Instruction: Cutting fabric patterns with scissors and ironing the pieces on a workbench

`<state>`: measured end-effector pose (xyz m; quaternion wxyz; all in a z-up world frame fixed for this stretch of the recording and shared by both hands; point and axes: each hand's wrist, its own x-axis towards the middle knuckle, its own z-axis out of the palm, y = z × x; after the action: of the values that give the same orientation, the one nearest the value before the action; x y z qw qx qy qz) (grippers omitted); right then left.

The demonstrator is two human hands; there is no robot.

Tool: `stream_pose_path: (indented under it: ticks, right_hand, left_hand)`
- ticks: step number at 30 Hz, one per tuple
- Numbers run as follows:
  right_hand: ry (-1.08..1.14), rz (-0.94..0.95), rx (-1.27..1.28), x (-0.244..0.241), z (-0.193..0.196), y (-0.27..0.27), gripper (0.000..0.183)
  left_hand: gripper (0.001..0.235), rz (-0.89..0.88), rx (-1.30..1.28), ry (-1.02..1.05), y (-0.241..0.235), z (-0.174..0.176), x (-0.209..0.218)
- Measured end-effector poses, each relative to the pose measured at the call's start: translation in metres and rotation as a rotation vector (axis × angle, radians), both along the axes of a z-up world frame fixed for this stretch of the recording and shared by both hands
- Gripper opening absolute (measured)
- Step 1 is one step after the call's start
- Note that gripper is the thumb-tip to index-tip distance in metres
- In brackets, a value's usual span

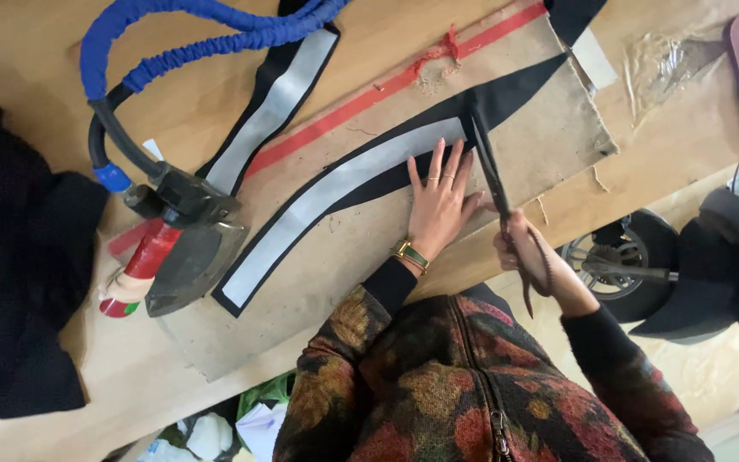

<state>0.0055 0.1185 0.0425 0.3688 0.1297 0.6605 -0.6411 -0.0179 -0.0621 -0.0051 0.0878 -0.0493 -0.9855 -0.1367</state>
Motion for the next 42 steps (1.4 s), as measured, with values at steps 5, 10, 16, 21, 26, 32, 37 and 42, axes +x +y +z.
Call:
stream_pose_path:
  ticks: [5, 10, 16, 21, 26, 32, 37, 42]
  right_hand:
    - [-0.049, 0.222, 0.114, -0.024, 0.025, 0.049, 0.06]
    - [0.092, 0.407, 0.129, -0.064, 0.026, 0.095, 0.057]
    - [0.164, 0.795, 0.177, -0.155, 0.013, 0.137, 0.064]
    - [0.189, 1.073, 0.187, -0.218, 0.057, 0.114, 0.062]
    - [0.241, 1.293, 0.253, -0.294, 0.016, 0.129, 0.079]
    - [0.279, 1.421, -0.107, -0.33, 0.002, 0.101, 0.074]
    - [0.204, 1.451, -0.144, -0.351, -0.023, 0.096, 0.076]
    - [0.305, 1.559, -0.138, -0.34, 0.034, 0.066, 0.081]
  left_hand:
    - [0.07, 0.032, 0.025, 0.041, 0.004, -0.006, 0.0]
    - [0.083, 0.02, -0.022, 0.03, 0.003, 0.0, 0.0]
    - [0.085, 0.009, 0.022, -0.085, 0.019, 0.01, 0.0]
    - [0.097, 0.313, -0.001, -0.135, 0.065, 0.005, 0.003]
    - [0.095, 0.53, -0.002, -0.135, 0.098, 0.006, -0.004]
    - [0.092, 0.674, 0.079, -0.135, 0.109, 0.002, -0.009]
    - [0.089, 0.704, 0.102, -0.092, 0.109, 0.001, -0.01]
    - [0.088, 0.705, -0.024, -0.054, 0.106, 0.002, -0.008]
